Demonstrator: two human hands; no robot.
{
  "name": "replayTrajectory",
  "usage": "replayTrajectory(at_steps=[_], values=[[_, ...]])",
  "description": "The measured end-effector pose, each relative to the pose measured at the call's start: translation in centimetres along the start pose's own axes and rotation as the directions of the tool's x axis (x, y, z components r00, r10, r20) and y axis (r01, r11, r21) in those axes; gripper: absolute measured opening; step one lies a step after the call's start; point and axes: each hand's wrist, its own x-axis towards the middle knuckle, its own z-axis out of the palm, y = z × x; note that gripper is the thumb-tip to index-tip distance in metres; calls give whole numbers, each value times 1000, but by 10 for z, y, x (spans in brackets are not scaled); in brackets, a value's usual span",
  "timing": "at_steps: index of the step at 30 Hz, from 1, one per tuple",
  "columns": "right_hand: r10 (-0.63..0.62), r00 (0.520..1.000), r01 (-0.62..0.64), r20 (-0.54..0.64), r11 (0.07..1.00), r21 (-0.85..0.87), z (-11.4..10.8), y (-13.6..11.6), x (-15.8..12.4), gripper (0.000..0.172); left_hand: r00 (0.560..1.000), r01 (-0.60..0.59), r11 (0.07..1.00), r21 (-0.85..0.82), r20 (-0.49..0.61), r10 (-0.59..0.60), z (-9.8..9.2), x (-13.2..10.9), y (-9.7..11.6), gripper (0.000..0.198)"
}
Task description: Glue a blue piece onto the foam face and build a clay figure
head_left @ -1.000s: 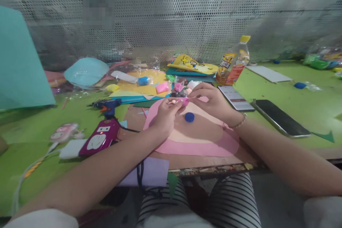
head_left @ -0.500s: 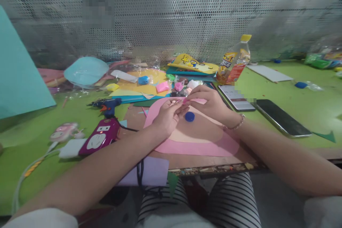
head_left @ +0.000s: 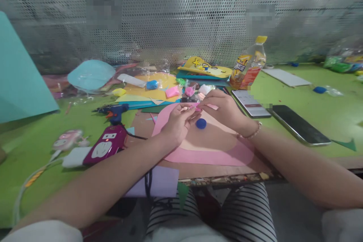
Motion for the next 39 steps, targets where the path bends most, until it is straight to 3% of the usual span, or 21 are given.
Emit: replayTrajectory(at_steps=[4,10,17,22,26,29,31,35,39], values=[[34,999,-34,24,999,-7,1,2,-1,14,1000,8,1000,10,5,-8,-1,0,1,17],[154,984,-141,-90,980,137,-1,1,2,18,1000,5,1000,10,-7,-5,-1,1,1,17],[54,998,-56,22,989,140,-1,1,0,15,1000,17,1000,2,-11,-17,-2,2,0,16],[-143,978,135,151,989,65,-12,7,1,21,999,47,999,-16,-17,-47,-1,1,2,10],[-139,982,136,126,990,33,-18,12,0,27,1000,17,1000,13,-24,-16,1,0,3,14],[-52,995,46,89,997,66,-16,13,0,26,1000,-21,999,42,-10,21,0,1,2,18],[85,995,-92,58,988,124,-12,13,1,28,999,-53,997,64,13,52,0,1,1,20],[366,922,-387,125,862,327,-1,8,1,35,995,-95,991,97,42,91,0,1,1,22],[451,875,-482,177,779,401,6,2,1,36,994,-99,988,115,56,93,1,0,3,22]])
